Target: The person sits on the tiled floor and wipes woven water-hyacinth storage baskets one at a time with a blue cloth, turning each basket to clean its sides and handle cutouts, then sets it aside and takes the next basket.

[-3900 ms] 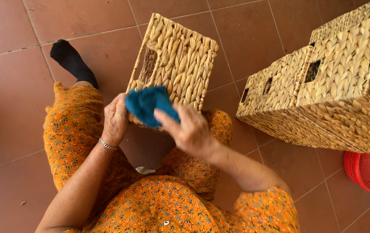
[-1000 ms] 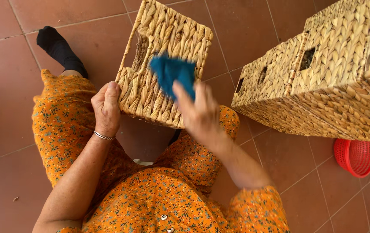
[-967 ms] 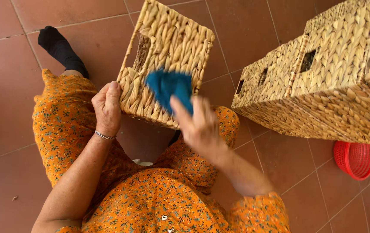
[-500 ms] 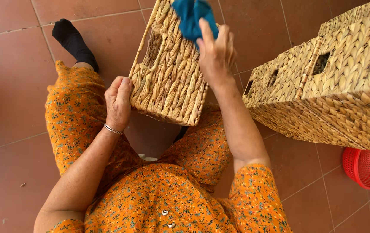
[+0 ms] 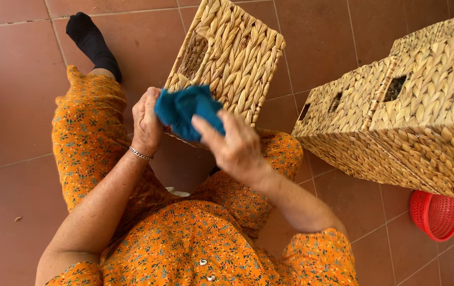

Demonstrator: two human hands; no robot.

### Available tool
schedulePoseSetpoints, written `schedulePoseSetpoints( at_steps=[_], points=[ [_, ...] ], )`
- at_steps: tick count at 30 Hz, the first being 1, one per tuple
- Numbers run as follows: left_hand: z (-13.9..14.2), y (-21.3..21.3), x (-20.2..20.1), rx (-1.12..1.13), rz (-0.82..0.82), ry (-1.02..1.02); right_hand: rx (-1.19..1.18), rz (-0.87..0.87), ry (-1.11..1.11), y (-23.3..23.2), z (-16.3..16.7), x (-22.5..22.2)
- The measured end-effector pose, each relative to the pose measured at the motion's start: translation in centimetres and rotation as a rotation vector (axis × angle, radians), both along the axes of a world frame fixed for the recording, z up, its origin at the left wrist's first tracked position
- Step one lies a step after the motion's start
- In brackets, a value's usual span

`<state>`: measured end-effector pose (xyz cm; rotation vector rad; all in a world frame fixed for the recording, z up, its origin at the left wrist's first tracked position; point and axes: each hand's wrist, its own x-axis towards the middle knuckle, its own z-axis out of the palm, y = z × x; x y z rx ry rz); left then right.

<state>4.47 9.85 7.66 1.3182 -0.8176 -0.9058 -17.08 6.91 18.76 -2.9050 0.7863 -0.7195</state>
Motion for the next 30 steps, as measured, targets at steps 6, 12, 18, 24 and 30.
schedulePoseSetpoints(
  at_steps=[6, 12, 18, 24, 30],
  points=[
    [-0.1, 0.6, -0.1, -0.073, -0.051, -0.042, -0.197, -0.286, -0.054, -14.8, -5.0, 3.2],
    [-0.1, 1.0, 0.2, -0.035, -0.137, 0.05, -0.114, -0.422, -0.065, -14.8, -4.6, 3.8],
    [0.2, 0.4, 0.2, -0.054, -0.099, 0.102, -0.101, -0.06, 0.159, 1.9, 0.6, -0.9],
    [1.0, 0.6, -0.4, -0.026, -0.127, 0.099, 0.012, -0.13, 0.057, -1.9, -0.8, -4.1],
    [0.5, 0.9, 0.1, -0.025, -0.128, 0.069, -0.227, -0.515, 0.005, -16.9, -5.2, -3.2]
  ],
)
